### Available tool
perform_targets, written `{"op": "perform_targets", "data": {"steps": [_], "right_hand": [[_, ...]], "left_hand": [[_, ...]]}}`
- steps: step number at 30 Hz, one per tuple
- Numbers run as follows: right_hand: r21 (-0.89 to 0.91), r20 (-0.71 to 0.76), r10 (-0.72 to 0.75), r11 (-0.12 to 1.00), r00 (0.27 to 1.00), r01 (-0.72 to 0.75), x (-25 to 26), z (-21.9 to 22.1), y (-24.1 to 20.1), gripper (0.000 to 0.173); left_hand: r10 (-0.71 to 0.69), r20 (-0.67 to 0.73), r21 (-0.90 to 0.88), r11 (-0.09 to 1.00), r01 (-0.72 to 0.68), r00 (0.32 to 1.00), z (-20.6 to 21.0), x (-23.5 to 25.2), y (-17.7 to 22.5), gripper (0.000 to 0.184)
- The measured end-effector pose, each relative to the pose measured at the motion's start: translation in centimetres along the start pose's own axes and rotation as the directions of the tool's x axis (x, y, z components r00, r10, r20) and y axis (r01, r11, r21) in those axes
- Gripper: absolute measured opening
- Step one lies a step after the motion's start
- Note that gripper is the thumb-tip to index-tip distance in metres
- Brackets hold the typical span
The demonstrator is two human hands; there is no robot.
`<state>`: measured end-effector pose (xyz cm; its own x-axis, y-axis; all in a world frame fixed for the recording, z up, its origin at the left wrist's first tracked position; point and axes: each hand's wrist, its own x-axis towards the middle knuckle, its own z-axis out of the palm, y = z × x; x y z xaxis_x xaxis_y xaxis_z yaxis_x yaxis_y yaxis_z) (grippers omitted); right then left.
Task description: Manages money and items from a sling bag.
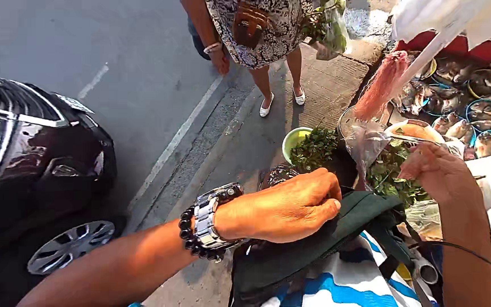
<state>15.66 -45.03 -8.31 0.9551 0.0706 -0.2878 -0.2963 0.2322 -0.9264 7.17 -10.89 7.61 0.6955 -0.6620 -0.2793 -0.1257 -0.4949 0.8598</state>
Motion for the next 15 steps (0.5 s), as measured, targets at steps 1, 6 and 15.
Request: {"op": "perform_targets", "data": {"steps": [1, 6, 15], "right_hand": [[0.029, -0.030, -0.067, 0.997, 0.997, 0.068, -1.0, -0.8, -0.4, 0.032], [0.061, -0.116, -0.266, 0.960, 0.957, 0.275, -5.4, -1.6, -3.6, 0.029], [0.047, 0.507, -0.584, 0.753, 0.634, 0.656, -8.2, 4.6, -8.5, 0.011]], "left_hand": [[-0.005, 0.032, 0.041, 0.999, 0.004, 0.999, 0.5, 1.0, 0.0, 0.029], [-0.060, 0.222, 0.236, 0.972, 0.007, 0.973, 2.1, 3.4, 1.4, 0.034], [0.168, -0.104, 0.413, 0.904, -0.111, 0.980, 3.6, 1.9, 1.3, 0.013]]}}
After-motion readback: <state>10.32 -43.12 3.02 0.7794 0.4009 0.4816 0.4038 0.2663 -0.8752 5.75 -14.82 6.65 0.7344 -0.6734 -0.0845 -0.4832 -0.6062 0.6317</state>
